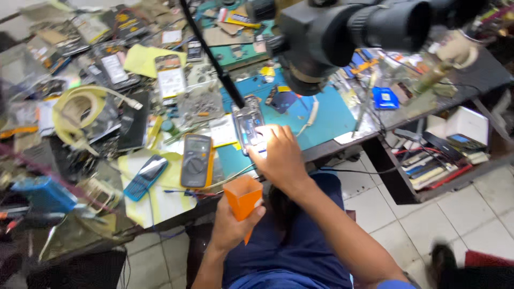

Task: The person handles a mobile phone, using a tool to disconnect components, opening a box of parts, and using a cleaning tool on the internal phone assembly.

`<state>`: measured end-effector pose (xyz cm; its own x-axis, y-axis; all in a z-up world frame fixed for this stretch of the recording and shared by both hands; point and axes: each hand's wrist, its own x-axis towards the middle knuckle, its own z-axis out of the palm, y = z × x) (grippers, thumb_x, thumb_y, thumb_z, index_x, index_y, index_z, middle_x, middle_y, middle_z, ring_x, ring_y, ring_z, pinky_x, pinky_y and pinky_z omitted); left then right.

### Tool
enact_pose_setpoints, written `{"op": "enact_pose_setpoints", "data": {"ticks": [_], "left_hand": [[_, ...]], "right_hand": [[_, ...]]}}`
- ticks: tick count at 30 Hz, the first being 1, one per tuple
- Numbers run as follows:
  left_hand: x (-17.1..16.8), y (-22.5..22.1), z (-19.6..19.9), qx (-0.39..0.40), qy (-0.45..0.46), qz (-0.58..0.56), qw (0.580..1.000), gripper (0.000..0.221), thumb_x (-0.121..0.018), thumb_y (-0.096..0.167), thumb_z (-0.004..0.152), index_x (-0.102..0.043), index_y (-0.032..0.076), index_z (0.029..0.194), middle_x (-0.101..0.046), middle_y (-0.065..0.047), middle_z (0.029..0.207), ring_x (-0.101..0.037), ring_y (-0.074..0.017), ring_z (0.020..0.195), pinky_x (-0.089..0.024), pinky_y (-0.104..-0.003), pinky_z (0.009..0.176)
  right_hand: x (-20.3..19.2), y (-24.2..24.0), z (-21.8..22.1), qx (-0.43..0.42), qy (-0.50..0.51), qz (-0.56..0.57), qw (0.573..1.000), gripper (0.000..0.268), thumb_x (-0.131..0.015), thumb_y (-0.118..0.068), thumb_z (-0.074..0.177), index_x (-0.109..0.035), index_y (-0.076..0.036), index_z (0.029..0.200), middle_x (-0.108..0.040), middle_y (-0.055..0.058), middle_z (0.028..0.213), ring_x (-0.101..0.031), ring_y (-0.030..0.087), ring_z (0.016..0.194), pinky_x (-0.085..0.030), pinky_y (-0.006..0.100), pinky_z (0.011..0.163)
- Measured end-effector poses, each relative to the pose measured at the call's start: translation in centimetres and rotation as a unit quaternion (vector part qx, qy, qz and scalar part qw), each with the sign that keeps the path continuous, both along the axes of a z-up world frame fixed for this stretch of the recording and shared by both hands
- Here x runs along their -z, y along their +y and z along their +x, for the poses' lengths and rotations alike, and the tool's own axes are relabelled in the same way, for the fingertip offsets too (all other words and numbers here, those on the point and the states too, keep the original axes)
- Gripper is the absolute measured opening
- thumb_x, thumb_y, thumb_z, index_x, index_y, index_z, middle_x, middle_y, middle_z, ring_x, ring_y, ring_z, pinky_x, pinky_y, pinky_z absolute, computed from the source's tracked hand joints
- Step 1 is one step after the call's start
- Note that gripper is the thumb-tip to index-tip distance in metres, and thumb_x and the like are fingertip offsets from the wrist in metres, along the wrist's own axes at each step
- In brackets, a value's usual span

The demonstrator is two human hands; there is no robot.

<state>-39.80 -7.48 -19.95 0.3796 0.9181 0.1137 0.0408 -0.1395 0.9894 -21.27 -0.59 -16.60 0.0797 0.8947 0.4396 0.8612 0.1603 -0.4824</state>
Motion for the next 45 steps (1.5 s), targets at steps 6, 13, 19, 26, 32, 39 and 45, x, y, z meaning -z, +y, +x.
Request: {"op": "enact_pose_setpoints", "data": {"ticks": [6,13,19,26,32,39,45], "left_hand": [[0.0,0.3,1.1,0.003,0.031,-0.012,0.999,0.031,-0.077,0.034,0.083,-0.075,0.008,0.100,-0.080,-0.005,0.097,-0.076,-0.0164,0.090,-0.059,-0.031,0.086],[-2.0,0.6,3.3,0.035,0.006,-0.016,0.999,0.031,-0.072,0.036,0.086,-0.072,0.010,0.103,-0.075,-0.005,0.099,-0.075,-0.0182,0.094,-0.059,-0.034,0.085],[-1.4,1.7,6.3,0.066,-0.026,-0.044,0.997,0.054,-0.073,0.041,0.086,-0.067,0.003,0.124,-0.076,-0.006,0.103,-0.075,-0.0190,0.097,-0.060,-0.035,0.093],[0.0,4.1,9.3,0.089,-0.095,-0.074,0.989,0.044,-0.081,0.031,0.084,-0.067,0.002,0.114,-0.073,-0.009,0.102,-0.071,-0.0199,0.097,-0.060,-0.039,0.087],[0.3,4.6,7.6,0.082,-0.149,-0.086,0.982,0.040,-0.083,0.019,0.084,-0.067,0.000,0.116,-0.071,-0.007,0.102,-0.062,-0.0151,0.096,-0.058,-0.041,0.085],[-1.3,3.7,3.9,0.054,-0.185,-0.090,0.977,0.034,-0.085,0.018,0.082,-0.068,0.003,0.107,-0.070,-0.006,0.093,-0.060,-0.0110,0.090,-0.055,-0.034,0.081],[-1.7,3.0,1.0,0.010,-0.162,-0.074,0.984,0.030,-0.083,0.021,0.083,-0.068,0.003,0.101,-0.071,-0.008,0.084,-0.063,-0.0104,0.082,-0.056,-0.034,0.076]], "right_hand": [[-0.1,-0.8,2.6,-0.074,0.063,-0.029,0.995,0.043,-0.068,-0.020,0.081,-0.068,-0.003,0.121,-0.071,0.013,0.121,-0.059,0.033,0.105,-0.048,0.042,0.096],[-0.1,-3.9,10.4,-0.007,0.164,0.014,0.986,0.024,-0.064,-0.010,0.097,-0.071,-0.006,0.119,-0.072,0.009,0.118,-0.065,0.027,0.113,-0.051,0.039,0.101],[-2.5,-2.9,16.8,0.065,0.080,0.025,0.994,0.029,-0.067,0.008,0.093,-0.071,-0.006,0.118,-0.074,0.011,0.112,-0.066,0.022,0.099,-0.055,0.031,0.087],[-6.0,-2.2,11.0,-0.171,0.206,0.009,0.963,0.021,-0.069,0.001,0.090,-0.075,-0.009,0.107,-0.076,0.009,0.104,-0.071,0.027,0.095,-0.056,0.035,0.078],[-4.6,0.4,8.2,-0.171,0.219,-0.071,0.958,0.024,-0.074,-0.004,0.089,-0.078,-0.016,0.110,-0.080,0.004,0.105,-0.073,0.027,0.089,-0.057,0.038,0.081],[-2.6,4.0,5.1,-0.016,0.028,-0.091,0.995,0.061,-0.087,-0.035,0.077,-0.063,-0.012,0.129,-0.070,0.009,0.098,-0.072,0.030,0.087,-0.060,0.044,0.078],[-2.0,5.6,-1.9,0.080,-0.136,-0.064,0.985,0.090,-0.092,-0.054,0.069,-0.059,0.000,0.132,-0.063,0.017,0.100,-0.068,0.036,0.094,-0.060,0.049,0.080]]}}
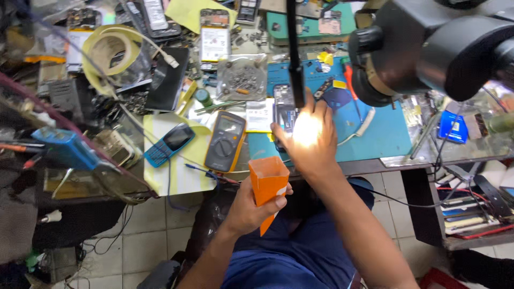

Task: The person handles a mobile phone, using a tool to disconnect components, opening a box of parts, and using a cleaning tool on the internal phone assembly.

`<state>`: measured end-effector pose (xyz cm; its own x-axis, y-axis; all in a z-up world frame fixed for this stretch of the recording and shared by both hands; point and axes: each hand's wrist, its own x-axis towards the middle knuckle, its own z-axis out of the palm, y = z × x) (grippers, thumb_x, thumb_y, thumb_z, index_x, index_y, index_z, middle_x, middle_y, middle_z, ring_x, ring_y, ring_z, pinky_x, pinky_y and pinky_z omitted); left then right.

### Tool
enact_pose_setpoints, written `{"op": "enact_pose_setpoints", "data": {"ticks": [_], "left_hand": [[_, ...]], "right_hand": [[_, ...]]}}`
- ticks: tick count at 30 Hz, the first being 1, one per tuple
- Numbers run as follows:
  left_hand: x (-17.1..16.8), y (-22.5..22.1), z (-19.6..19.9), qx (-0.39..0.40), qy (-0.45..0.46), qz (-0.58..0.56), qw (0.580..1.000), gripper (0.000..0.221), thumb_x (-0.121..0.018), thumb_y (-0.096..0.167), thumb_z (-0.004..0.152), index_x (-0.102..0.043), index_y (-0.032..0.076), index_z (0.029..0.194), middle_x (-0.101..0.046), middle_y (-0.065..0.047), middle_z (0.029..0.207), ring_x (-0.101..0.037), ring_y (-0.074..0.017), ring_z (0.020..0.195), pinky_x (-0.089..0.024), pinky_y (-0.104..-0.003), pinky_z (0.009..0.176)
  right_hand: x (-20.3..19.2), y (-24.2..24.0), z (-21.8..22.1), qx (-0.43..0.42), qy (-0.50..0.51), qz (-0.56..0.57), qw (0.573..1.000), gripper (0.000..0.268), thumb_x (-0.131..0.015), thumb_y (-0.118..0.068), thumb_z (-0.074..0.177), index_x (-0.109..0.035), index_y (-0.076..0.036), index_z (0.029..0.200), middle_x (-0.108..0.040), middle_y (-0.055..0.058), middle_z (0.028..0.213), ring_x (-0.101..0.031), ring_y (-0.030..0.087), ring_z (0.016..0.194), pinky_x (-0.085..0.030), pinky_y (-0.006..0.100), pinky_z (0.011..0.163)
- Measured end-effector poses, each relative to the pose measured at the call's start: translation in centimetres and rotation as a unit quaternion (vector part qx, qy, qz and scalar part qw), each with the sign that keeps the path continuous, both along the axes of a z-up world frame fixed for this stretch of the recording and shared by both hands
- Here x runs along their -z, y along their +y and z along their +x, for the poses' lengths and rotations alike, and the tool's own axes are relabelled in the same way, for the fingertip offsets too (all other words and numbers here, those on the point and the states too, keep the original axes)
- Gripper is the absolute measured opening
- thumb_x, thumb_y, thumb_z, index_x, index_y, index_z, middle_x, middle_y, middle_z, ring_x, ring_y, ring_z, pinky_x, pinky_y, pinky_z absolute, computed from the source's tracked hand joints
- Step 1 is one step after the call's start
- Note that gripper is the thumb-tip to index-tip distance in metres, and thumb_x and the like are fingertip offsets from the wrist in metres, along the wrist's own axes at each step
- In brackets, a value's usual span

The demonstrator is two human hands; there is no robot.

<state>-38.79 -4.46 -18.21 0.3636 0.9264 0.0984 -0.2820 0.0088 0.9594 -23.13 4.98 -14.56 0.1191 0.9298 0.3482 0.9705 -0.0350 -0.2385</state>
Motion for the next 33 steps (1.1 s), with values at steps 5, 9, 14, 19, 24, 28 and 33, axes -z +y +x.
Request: {"op": "enact_pose_setpoints", "data": {"ticks": [5,9,14,19,24,28,33], "left_hand": [[0.7,-1.3,-1.9,-0.020,0.001,0.010,1.000,0.037,-0.082,0.022,0.084,-0.066,0.000,0.109,-0.068,-0.006,0.083,-0.059,-0.0095,0.078,-0.054,-0.030,0.073],[2.2,-1.9,-2.6,-0.022,-0.007,0.014,1.000,0.043,-0.084,0.021,0.083,-0.067,-0.001,0.115,-0.067,-0.005,0.085,-0.058,-0.0094,0.080,-0.053,-0.031,0.073],[0.0,-1.9,-3.3,-0.013,-0.001,0.034,0.999,0.037,-0.082,0.024,0.086,-0.067,0.000,0.110,-0.066,-0.004,0.079,-0.059,-0.0077,0.077,-0.052,-0.026,0.071],[0.3,-2.0,-4.2,-0.014,-0.011,0.047,0.999,0.032,-0.082,0.021,0.086,-0.065,0.001,0.105,-0.064,-0.004,0.076,-0.057,-0.0081,0.072,-0.051,-0.025,0.068],[0.4,-2.3,-5.2,-0.027,-0.014,0.041,0.999,0.036,-0.081,0.024,0.087,-0.065,0.000,0.108,-0.066,-0.007,0.076,-0.059,-0.0101,0.072,-0.053,-0.030,0.068],[2.1,-2.3,-4.8,-0.025,-0.048,0.011,0.998,0.038,-0.081,0.024,0.086,-0.066,-0.003,0.109,-0.074,-0.014,0.086,-0.070,-0.0164,0.084,-0.059,-0.038,0.078],[3.4,-1.9,-3.7,0.001,-0.034,0.019,0.999,0.038,-0.081,0.019,0.086,-0.066,-0.003,0.113,-0.073,-0.011,0.089,-0.067,-0.0137,0.087,-0.059,-0.036,0.081]], "right_hand": [[0.6,0.9,-0.4,0.046,0.036,-0.065,0.996,0.084,-0.092,-0.052,0.066,-0.058,-0.002,0.124,-0.060,0.018,0.104,-0.065,0.039,0.104,-0.058,0.050,0.085],[1.2,1.6,0.8,0.044,0.203,-0.135,0.969,0.094,-0.096,-0.048,0.065,-0.050,0.002,0.130,-0.057,0.028,0.119,-0.058,0.052,0.120,-0.049,0.059,0.102],[1.2,2.0,0.7,0.062,0.267,-0.160,0.948,0.096,-0.098,-0.045,0.061,-0.050,-0.006,0.134,-0.062,0.021,0.118,-0.062,0.046,0.120,-0.050,0.056,0.102],[-0.4,1.7,0.1,0.057,0.338,-0.156,0.926,0.081,-0.098,-0.029,0.064,-0.058,-0.006,0.131,-0.072,0.020,0.111,-0.070,0.041,0.110,-0.055,0.053,0.095],[-0.8,-0.5,3.0,0.040,0.401,-0.059,0.913,0.080,-0.099,-0.018,0.065,-0.058,0.002,0.130,-0.069,0.025,0.111,-0.069,0.038,0.106,-0.055,0.044,0.095],[-1.9,-3.0,3.5,0.057,0.447,-0.079,0.889,0.080,-0.098,-0.014,0.069,-0.055,0.006,0.134,-0.067,0.019,0.101,-0.066,0.026,0.090,-0.054,0.036,0.089],[-0.4,-3.1,3.7,0.040,0.436,-0.059,0.897,0.083,-0.100,-0.014,0.064,-0.057,0.006,0.132,-0.065,0.019,0.097,-0.065,0.027,0.088,-0.055,0.036,0.082]]}}
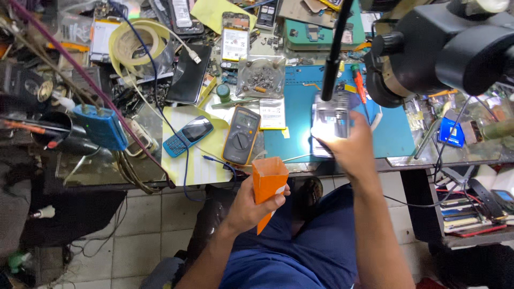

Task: The person handles a mobile phone, using a tool to disconnect components, opening a box of parts, and using a cleaning tool on the internal phone assembly.

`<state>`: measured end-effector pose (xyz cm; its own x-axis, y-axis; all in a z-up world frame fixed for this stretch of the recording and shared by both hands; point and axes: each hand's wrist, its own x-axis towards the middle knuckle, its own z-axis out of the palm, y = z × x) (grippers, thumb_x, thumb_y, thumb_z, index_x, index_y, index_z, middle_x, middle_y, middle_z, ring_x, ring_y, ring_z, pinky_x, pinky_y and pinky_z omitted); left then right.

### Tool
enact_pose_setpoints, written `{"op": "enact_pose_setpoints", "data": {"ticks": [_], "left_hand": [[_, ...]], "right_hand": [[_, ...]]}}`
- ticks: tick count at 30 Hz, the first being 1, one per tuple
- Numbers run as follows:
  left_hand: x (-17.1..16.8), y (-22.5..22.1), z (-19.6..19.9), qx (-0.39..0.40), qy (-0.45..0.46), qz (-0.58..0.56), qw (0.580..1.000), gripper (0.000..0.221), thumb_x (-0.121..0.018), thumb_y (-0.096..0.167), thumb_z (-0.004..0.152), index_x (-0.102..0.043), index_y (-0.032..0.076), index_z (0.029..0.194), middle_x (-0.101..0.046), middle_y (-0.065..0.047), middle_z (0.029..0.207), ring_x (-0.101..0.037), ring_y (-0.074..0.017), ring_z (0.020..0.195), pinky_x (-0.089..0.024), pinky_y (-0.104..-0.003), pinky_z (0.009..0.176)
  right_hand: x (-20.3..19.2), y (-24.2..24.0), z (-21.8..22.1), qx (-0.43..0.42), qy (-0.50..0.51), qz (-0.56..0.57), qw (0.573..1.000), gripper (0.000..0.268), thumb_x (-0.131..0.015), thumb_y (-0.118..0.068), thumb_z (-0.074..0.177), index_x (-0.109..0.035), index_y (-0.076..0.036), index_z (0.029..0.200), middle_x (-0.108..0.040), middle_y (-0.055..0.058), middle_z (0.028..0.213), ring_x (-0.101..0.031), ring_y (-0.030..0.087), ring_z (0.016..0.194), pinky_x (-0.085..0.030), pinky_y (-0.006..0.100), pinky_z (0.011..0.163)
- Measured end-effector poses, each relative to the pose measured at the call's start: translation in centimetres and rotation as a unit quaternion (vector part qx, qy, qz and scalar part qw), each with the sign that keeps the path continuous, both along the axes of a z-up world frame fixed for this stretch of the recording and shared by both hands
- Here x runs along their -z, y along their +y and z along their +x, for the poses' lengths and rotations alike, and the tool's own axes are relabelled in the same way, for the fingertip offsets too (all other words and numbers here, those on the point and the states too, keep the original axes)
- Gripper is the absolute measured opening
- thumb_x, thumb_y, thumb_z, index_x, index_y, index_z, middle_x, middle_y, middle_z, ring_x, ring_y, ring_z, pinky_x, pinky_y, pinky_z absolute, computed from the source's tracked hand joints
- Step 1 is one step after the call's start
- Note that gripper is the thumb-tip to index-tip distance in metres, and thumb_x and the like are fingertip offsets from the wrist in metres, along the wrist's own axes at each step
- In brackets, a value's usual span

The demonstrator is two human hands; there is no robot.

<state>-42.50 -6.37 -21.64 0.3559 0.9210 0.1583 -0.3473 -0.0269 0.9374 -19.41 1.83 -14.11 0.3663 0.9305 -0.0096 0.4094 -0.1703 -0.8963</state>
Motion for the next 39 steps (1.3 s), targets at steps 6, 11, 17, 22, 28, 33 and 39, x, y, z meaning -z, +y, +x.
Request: {"op": "enact_pose_setpoints", "data": {"ticks": [6,11,17,22,28,33,39], "left_hand": [[-0.1,0.0,0.1,0.007,-0.014,0.008,1.000,0.041,-0.080,0.019,0.087,-0.064,-0.005,0.116,-0.075,-0.018,0.097,-0.071,-0.0212,0.097,-0.059,-0.051,0.090],[-2.9,-0.4,-0.9,0.001,0.067,-0.029,0.997,0.044,-0.073,0.031,0.090,-0.065,0.003,0.123,-0.074,-0.007,0.105,-0.074,-0.0195,0.098,-0.059,-0.032,0.091],[-3.2,0.1,-0.1,-0.001,0.072,-0.014,0.997,0.042,-0.071,0.031,0.093,-0.066,0.002,0.123,-0.071,-0.008,0.110,-0.075,-0.0244,0.101,-0.062,-0.039,0.093],[-3.6,0.5,1.1,0.023,0.090,-0.048,0.995,0.043,-0.070,0.027,0.091,-0.065,0.002,0.125,-0.074,-0.009,0.104,-0.065,-0.0146,0.068,-0.056,-0.029,0.063],[-4.2,1.0,1.9,0.020,0.116,-0.031,0.993,0.033,-0.071,0.032,0.090,-0.072,0.006,0.111,-0.076,-0.006,0.105,-0.075,-0.0197,0.099,-0.061,-0.035,0.090],[-3.0,0.9,2.8,0.049,0.084,-0.065,0.993,0.046,-0.079,0.023,0.084,-0.064,0.007,0.124,-0.075,-0.008,0.110,-0.073,-0.0164,0.100,-0.059,-0.032,0.093],[-1.3,1.6,3.9,0.057,0.044,0.047,0.996,0.067,-0.094,0.024,0.073,-0.064,0.002,0.128,-0.072,-0.012,0.113,-0.058,-0.0154,0.108,-0.053,-0.042,0.093]], "right_hand": [[1.1,1.8,-4.0,-0.008,0.021,-0.056,0.998,0.102,-0.101,-0.032,0.059,-0.054,-0.002,0.144,-0.065,0.026,0.125,-0.063,0.044,0.122,-0.051,0.054,0.103],[0.2,2.9,-6.8,-0.030,0.012,-0.110,0.993,0.097,-0.081,-0.044,0.071,-0.037,-0.015,0.154,-0.068,0.008,0.135,-0.067,0.024,0.117,-0.050,0.036,0.098],[0.8,3.7,-6.5,-0.083,-0.060,-0.087,0.991,0.093,-0.075,-0.039,0.081,-0.031,-0.015,0.160,-0.054,0.018,0.141,-0.057,0.039,0.130,-0.046,0.046,0.105],[-0.4,3.1,-5.7,-0.076,-0.207,-0.106,0.970,0.072,-0.075,-0.054,0.082,-0.052,-0.019,0.141,-0.048,0.017,0.117,-0.064,0.046,0.103,-0.054,0.059,0.086],[2.4,3.2,0.4,-0.081,-0.218,0.095,0.968,0.050,-0.063,-0.046,0.098,-0.067,-0.004,0.123,-0.061,0.013,0.108,-0.062,0.033,0.104,-0.052,0.047,0.087],[2.0,4.9,3.9,0.019,-0.321,-0.015,0.947,0.055,-0.075,-0.039,0.096,-0.064,-0.006,0.138,-0.075,0.014,0.113,-0.055,0.042,0.109,-0.050,0.048,0.088],[0.0,5.3,3.4,0.048,-0.315,-0.077,0.945,0.063,-0.084,-0.045,0.088,-0.066,-0.015,0.140,-0.071,0.021,0.118,-0.066,0.039,0.116,-0.048,0.044,0.100]]}}
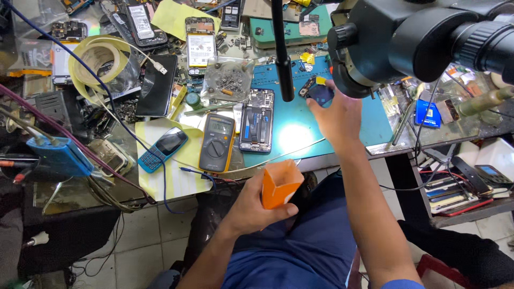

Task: The person handles a mobile phone, using a tool to disconnect components, opening a box of parts, and using a cleaning tool on the internal phone assembly.

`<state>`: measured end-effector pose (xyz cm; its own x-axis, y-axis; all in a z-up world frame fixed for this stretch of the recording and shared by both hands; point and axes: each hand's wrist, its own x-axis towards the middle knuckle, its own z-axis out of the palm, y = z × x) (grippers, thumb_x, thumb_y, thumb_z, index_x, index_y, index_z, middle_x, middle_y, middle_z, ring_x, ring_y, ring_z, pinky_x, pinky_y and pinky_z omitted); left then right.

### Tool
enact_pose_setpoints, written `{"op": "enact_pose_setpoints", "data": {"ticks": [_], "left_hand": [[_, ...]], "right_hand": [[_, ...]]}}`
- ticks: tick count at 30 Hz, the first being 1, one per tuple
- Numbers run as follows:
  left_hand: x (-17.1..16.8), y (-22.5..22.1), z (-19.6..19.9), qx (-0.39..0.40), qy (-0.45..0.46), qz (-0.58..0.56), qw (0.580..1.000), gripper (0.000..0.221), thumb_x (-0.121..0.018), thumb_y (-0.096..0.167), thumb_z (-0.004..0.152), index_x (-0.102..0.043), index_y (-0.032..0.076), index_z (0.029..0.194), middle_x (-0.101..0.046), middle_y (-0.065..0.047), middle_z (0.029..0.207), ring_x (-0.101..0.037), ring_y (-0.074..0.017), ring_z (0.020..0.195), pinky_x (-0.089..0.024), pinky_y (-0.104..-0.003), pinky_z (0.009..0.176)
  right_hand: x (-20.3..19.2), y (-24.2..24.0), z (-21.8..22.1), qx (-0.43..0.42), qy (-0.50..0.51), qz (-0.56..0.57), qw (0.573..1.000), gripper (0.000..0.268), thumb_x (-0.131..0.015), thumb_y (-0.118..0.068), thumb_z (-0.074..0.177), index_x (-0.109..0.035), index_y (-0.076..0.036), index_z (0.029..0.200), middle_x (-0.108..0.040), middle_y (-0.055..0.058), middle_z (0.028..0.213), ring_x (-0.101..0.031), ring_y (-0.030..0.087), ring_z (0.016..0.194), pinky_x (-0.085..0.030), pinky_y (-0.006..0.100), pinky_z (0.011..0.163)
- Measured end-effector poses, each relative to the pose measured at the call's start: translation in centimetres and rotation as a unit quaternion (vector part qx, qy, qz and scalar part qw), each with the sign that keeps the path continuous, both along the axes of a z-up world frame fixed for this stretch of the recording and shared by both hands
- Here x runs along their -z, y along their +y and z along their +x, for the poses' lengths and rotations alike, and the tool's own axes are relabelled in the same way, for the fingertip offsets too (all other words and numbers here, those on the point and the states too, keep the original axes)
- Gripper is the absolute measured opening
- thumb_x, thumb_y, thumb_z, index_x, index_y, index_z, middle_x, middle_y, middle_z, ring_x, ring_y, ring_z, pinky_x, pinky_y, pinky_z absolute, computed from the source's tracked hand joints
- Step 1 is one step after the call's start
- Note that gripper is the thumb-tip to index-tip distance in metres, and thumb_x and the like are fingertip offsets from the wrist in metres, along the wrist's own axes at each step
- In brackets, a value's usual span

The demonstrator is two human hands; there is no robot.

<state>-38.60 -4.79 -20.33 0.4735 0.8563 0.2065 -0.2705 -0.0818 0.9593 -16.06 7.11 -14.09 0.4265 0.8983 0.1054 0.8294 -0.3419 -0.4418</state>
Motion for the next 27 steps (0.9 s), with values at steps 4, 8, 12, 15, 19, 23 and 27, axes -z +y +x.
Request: {"op": "enact_pose_setpoints", "data": {"ticks": [4,8,12,15,19,23,27], "left_hand": [[-3.5,0.1,-0.3,-0.005,0.019,0.004,1.000,0.064,-0.094,0.026,0.071,-0.065,0.003,0.123,-0.072,-0.011,0.106,-0.058,-0.0149,0.101,-0.053,-0.039,0.088],[-1.9,-0.4,-0.2,-0.006,0.032,0.005,0.999,0.065,-0.095,0.029,0.071,-0.066,0.003,0.122,-0.072,-0.010,0.103,-0.059,-0.0156,0.099,-0.052,-0.037,0.086],[-7.2,-0.5,-0.6,-0.003,0.245,-0.015,0.969,0.069,-0.077,0.064,0.069,-0.057,0.013,0.110,-0.051,0.003,0.088,-0.046,-0.0157,0.074,-0.042,-0.031,0.070],[-8.9,-1.3,-0.9,-0.080,0.277,0.113,0.951,0.086,-0.077,0.061,0.073,-0.050,0.008,0.136,-0.057,-0.007,0.116,-0.057,-0.0236,0.105,-0.048,-0.039,0.095],[-7.8,-0.8,-0.7,-0.136,0.351,0.113,0.920,0.092,-0.087,0.044,0.068,-0.045,0.003,0.139,-0.054,-0.010,0.122,-0.057,-0.0278,0.114,-0.045,-0.042,0.103],[-6.2,0.2,0.1,-0.246,0.366,0.107,0.891,0.087,-0.093,0.050,0.064,-0.050,0.007,0.127,-0.057,-0.008,0.115,-0.060,-0.0263,0.108,-0.050,-0.040,0.096],[-6.0,0.2,0.9,-0.277,0.348,0.112,0.889,0.091,-0.094,0.056,0.060,-0.049,0.007,0.123,-0.060,-0.009,0.113,-0.061,-0.0273,0.106,-0.050,-0.040,0.094]], "right_hand": [[-0.3,-0.6,0.6,-0.028,0.062,0.020,0.997,0.069,-0.088,-0.034,0.081,-0.064,-0.002,0.138,-0.066,0.021,0.126,-0.055,0.043,0.128,-0.040,0.048,0.111],[0.2,-0.3,1.2,0.026,0.053,-0.009,0.998,0.061,-0.090,-0.049,0.081,-0.072,-0.011,0.124,-0.071,0.010,0.115,-0.062,0.029,0.117,-0.048,0.040,0.101],[0.1,-0.7,0.5,0.039,0.220,0.040,0.974,0.053,-0.078,-0.024,0.092,-0.052,-0.009,0.136,-0.054,0.014,0.114,-0.066,0.023,0.089,-0.058,0.038,0.084],[1.3,-0.8,0.9,0.004,0.252,0.115,0.961,0.050,-0.072,-0.019,0.089,-0.045,-0.006,0.050,-0.070,0.001,0.132,-0.065,0.019,0.092,-0.048,0.042,0.077],[-0.3,-2.2,-0.4,-0.016,0.371,0.184,0.910,0.051,-0.072,-0.014,0.085,-0.063,0.003,0.132,-0.069,0.017,0.131,-0.070,0.016,0.085,-0.060,0.027,0.069],[-4.1,-5.7,-3.0,-0.045,0.390,0.168,0.904,0.035,-0.075,-0.015,0.087,-0.067,-0.004,0.119,-0.066,0.006,0.102,-0.068,0.013,0.080,-0.058,0.026,0.071],[-8.2,-9.9,-5.2,-0.103,0.394,0.207,0.890,0.029,-0.077,-0.005,0.090,-0.064,-0.005,0.116,-0.064,0.005,0.102,-0.060,0.012,0.097,-0.060,0.022,0.074]]}}
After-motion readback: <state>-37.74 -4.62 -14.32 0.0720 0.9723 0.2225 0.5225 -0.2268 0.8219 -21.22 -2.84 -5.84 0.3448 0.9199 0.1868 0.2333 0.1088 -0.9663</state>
